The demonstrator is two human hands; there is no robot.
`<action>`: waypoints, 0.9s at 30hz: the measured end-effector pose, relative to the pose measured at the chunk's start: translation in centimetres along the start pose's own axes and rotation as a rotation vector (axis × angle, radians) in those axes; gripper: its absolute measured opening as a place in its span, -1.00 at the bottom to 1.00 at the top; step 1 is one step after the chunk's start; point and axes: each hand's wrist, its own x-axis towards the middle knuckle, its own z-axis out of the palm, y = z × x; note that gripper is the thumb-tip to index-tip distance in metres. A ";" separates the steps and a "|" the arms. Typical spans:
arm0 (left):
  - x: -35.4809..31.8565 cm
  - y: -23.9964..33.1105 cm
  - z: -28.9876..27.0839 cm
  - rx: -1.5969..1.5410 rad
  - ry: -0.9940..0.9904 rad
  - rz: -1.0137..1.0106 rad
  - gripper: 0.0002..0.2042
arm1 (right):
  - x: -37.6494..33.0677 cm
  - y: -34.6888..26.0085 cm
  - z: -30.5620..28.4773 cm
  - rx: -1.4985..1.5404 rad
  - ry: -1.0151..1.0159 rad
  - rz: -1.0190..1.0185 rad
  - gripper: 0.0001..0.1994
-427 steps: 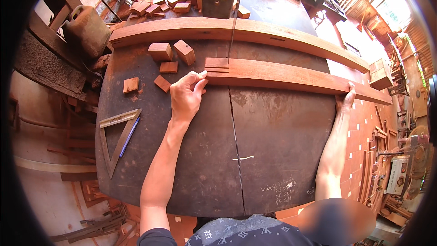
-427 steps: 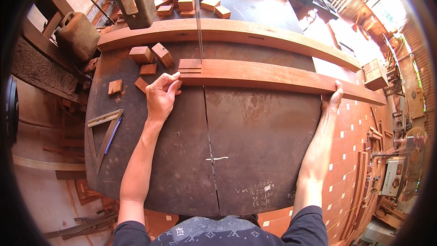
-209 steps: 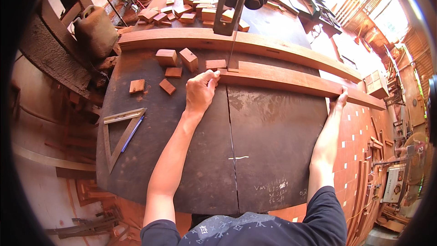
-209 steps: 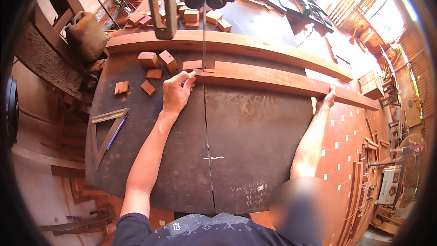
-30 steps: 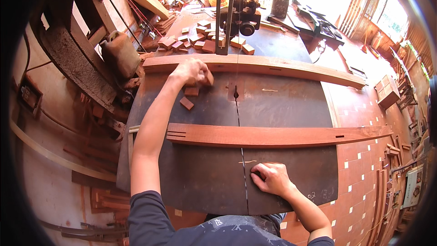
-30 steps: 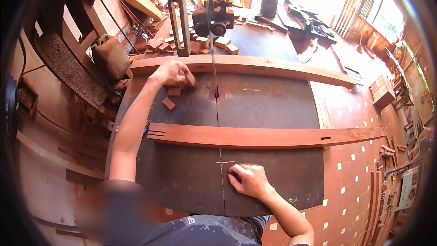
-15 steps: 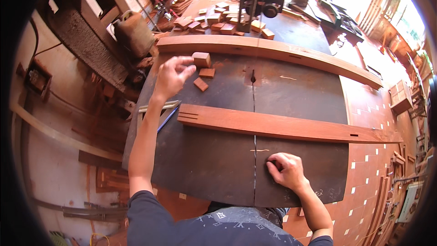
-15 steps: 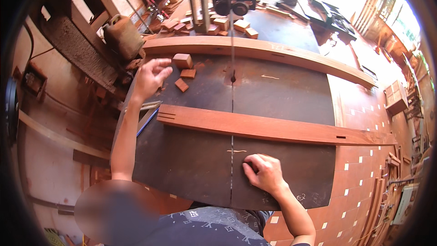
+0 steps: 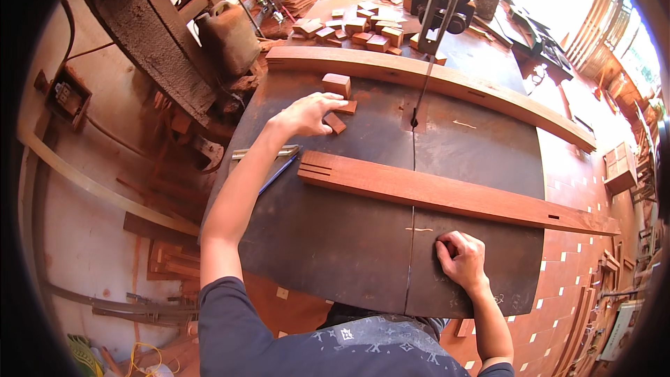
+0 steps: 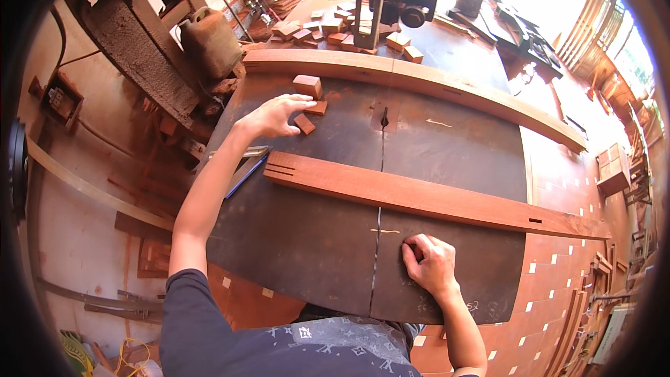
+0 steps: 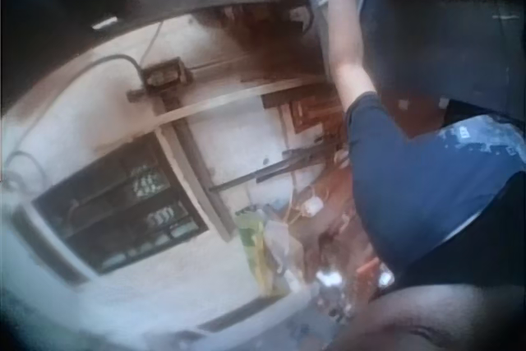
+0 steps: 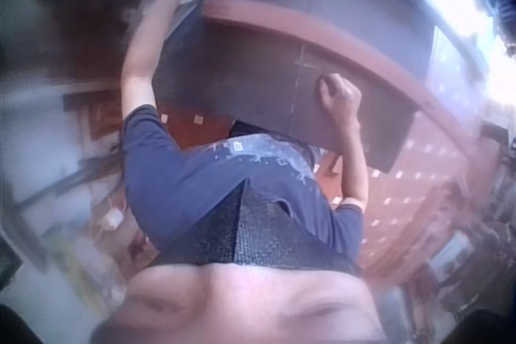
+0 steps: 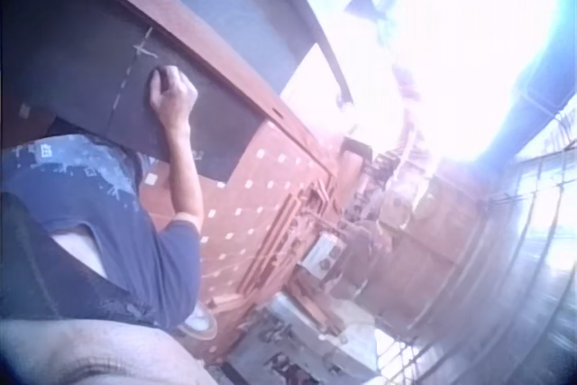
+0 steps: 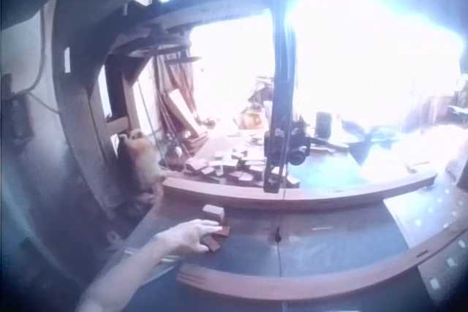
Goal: The person measures and marks a wooden plank with a set square and pencil, then cuts it using a band saw. The person repeats this process for multiple planks, stacking the cut pieces on the floor.
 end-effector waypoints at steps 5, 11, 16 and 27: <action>5.2 -0.3 0.2 0.057 -0.312 -0.144 -0.19 | -0.2 0.2 0.1 -0.007 0.027 0.001 -0.92; 4.5 0.3 -0.7 0.130 -0.313 -0.138 -0.34 | 0.1 0.3 0.1 0.003 0.019 -0.008 -0.93; 4.9 1.4 -2.2 0.130 -0.332 -0.160 -0.43 | 0.2 0.4 0.0 0.005 0.011 -0.038 -0.94; 12.3 -3.7 -8.9 -0.216 0.301 -0.327 -0.20 | 0.0 0.3 -0.2 -0.020 0.003 0.032 -0.92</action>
